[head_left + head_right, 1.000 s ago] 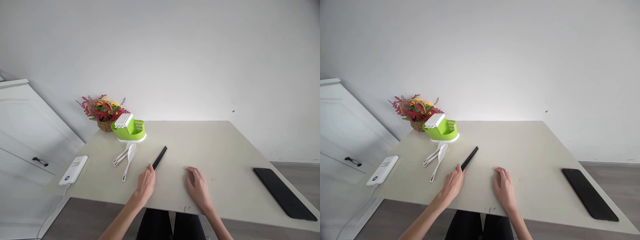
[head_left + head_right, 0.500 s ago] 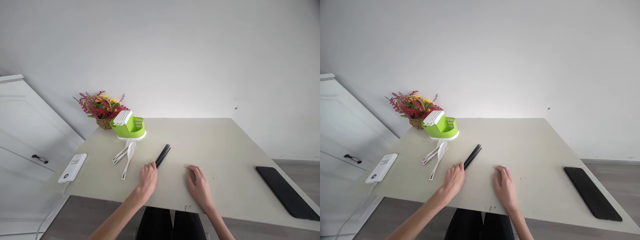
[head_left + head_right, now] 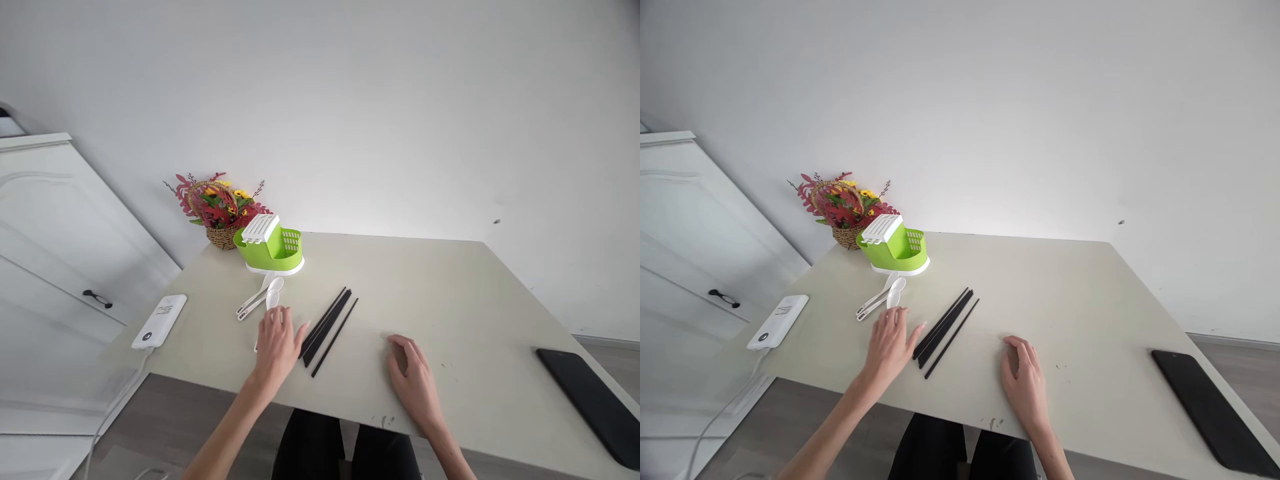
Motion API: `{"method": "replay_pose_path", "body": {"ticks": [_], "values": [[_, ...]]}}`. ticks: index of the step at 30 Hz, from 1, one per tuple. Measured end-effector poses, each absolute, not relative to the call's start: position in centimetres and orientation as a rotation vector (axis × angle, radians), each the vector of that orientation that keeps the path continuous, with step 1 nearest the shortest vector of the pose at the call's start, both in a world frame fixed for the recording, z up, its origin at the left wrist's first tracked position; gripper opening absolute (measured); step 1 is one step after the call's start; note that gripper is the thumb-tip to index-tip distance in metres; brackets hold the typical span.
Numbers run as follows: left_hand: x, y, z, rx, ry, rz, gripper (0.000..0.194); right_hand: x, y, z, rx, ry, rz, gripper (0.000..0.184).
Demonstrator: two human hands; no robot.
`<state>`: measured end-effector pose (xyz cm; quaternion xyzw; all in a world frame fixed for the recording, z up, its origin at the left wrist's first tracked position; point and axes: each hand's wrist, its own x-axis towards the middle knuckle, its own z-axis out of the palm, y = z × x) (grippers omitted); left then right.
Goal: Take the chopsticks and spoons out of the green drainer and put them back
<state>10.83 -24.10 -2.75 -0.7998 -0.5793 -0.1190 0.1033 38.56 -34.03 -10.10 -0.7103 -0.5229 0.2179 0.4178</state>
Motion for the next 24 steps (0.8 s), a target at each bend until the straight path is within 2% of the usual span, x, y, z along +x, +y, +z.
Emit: {"method": "replay_pose_path", "body": {"ticks": [5, 8, 15, 24], "values": [[6.0, -22.6, -5.2, -2.174, -1.814, -0.387, 0.065, 38.5, -34.1, -10.2, -1.785, -1.321, 0.545, 0.033], [4.1, -22.0, -6.8, -2.132, -1.813, -0.410, 0.071, 38.6, -34.0, -10.5, -1.807, -1.308, 0.537, 0.033], [1.8, -18.3, -8.3, -2.188, -1.761, -0.435, 0.071, 38.5, -33.9, -10.7, -1.831, -1.300, 0.531, 0.034], [1.6, -16.4, -6.9, -2.187, -1.791, -0.306, 0.063, 38.6, -34.0, -11.1, -1.817, -1.309, 0.523, 0.033]]}}
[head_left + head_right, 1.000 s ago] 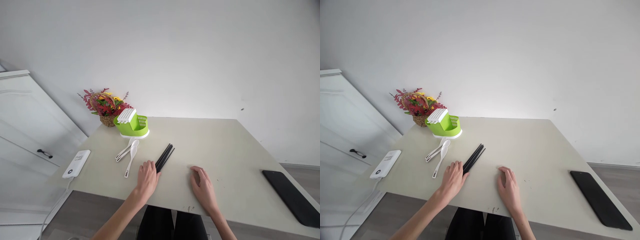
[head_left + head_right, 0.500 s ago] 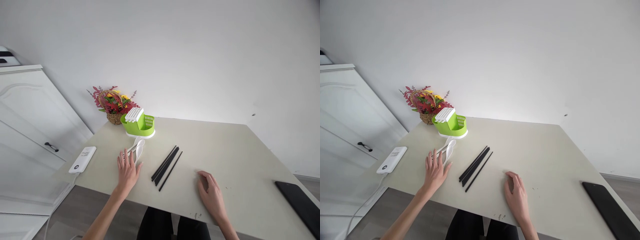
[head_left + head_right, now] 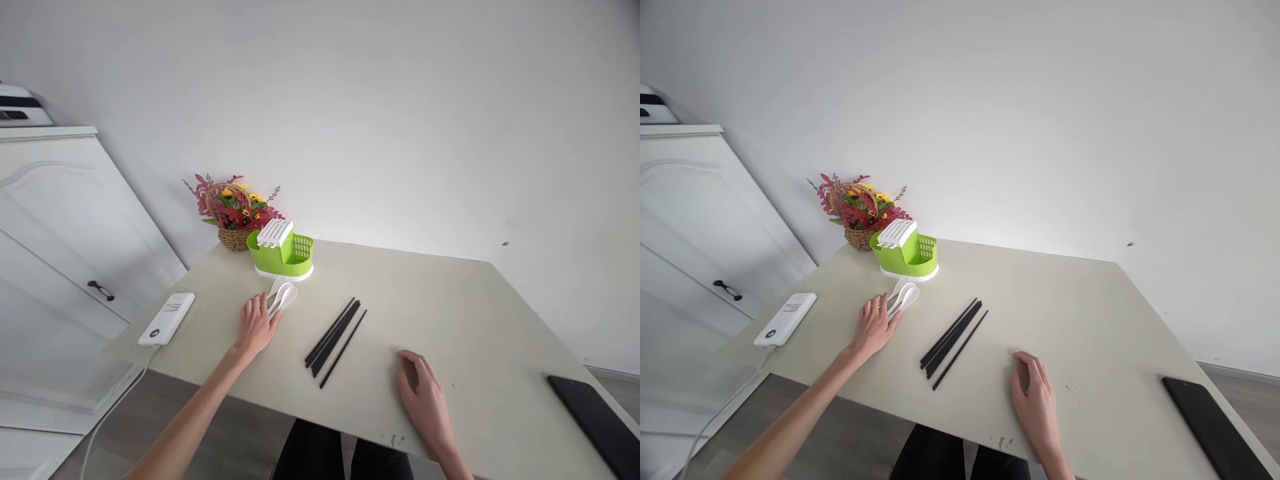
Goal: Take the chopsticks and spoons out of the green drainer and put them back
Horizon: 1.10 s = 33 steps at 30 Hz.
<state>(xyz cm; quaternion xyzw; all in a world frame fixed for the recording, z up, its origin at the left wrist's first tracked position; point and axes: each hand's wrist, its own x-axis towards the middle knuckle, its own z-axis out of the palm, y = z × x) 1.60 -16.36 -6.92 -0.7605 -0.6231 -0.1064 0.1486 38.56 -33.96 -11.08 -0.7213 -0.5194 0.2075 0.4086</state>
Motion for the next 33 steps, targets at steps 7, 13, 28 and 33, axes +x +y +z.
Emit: {"method": "replay_pose_path", "body": {"ticks": [7, 13, 28, 33], "values": [[2.3, -16.4, -6.0, -2.138, -1.861, -0.199, 0.049, 38.6, -33.8, -11.1, -1.802, -1.314, 0.482, 0.033], [3.5, -16.8, -5.5, -2.215, -1.897, -0.143, 0.034, 38.6, -33.9, -11.1, -1.796, -1.316, 0.493, 0.033], [11.6, -21.0, -2.3, -2.413, -1.807, -0.162, 0.032, 38.6, -33.7, -10.6, -1.708, -1.294, 0.530, 0.031], [19.3, -24.1, -1.6, -2.677, -1.644, -0.193, 0.029, 38.6, -33.4, -10.2, -1.680, -1.286, 0.511, 0.027]]}}
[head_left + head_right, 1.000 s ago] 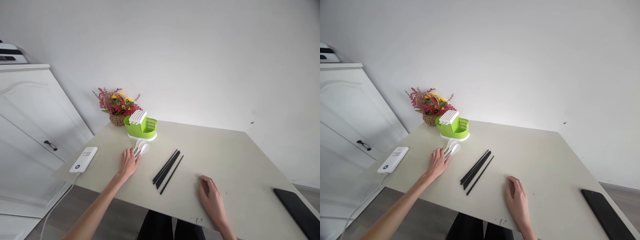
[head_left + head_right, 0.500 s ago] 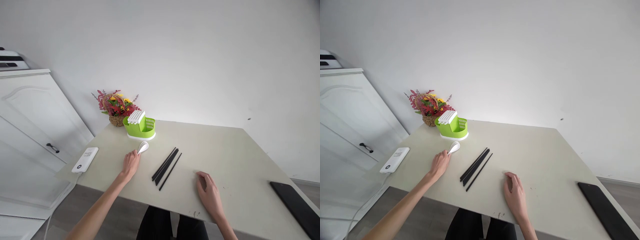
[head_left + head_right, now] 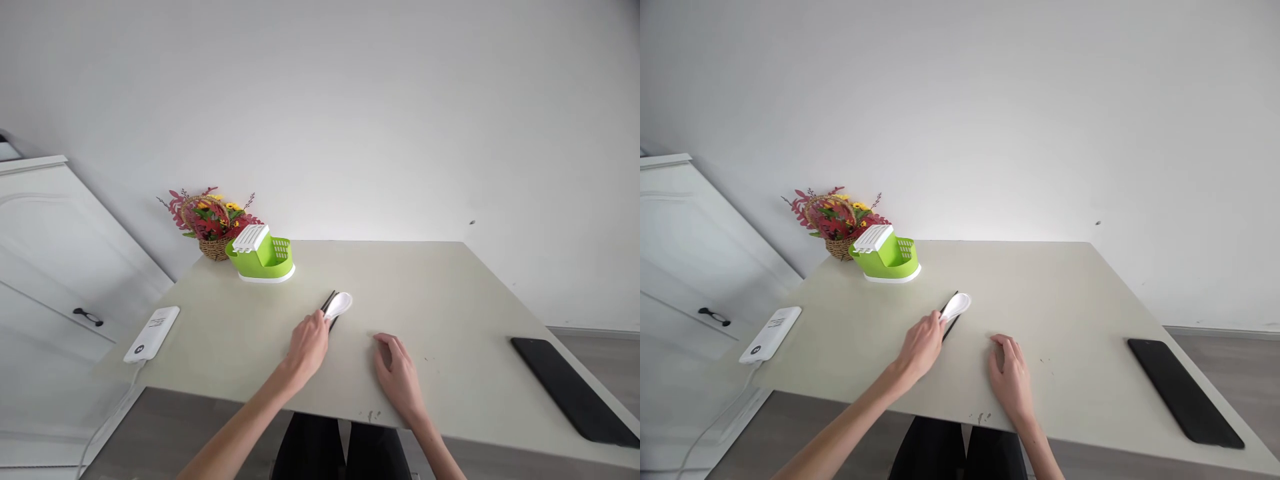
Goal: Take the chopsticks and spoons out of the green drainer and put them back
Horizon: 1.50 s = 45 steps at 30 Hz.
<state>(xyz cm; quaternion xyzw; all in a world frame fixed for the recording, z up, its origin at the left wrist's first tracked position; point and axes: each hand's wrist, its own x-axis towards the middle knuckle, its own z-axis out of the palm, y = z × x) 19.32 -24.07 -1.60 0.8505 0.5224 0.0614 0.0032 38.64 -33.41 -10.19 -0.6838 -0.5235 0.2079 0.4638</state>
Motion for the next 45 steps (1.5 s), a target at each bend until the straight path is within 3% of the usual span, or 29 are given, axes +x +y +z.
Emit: {"method": "replay_pose_path", "body": {"ticks": [8, 31, 40, 45], "values": [[24.3, -25.6, -3.3, 2.778, 1.478, 0.195, 0.034, 38.5, -33.0, -9.8, -1.640, -1.265, 0.462, 0.026], [24.5, -26.6, -5.9, 2.926, 1.522, 0.248, 0.019, 38.5, -33.2, -9.9, -1.689, -1.235, 0.523, 0.028], [23.2, -27.9, -5.9, 2.912, 1.484, 0.422, 0.036, 38.4, -33.5, -10.0, -1.730, -1.241, 0.517, 0.029], [19.7, -24.8, -2.9, 2.851, 1.376, 0.767, 0.048, 38.5, -33.8, -10.2, -1.786, -1.183, 0.536, 0.028]]}}
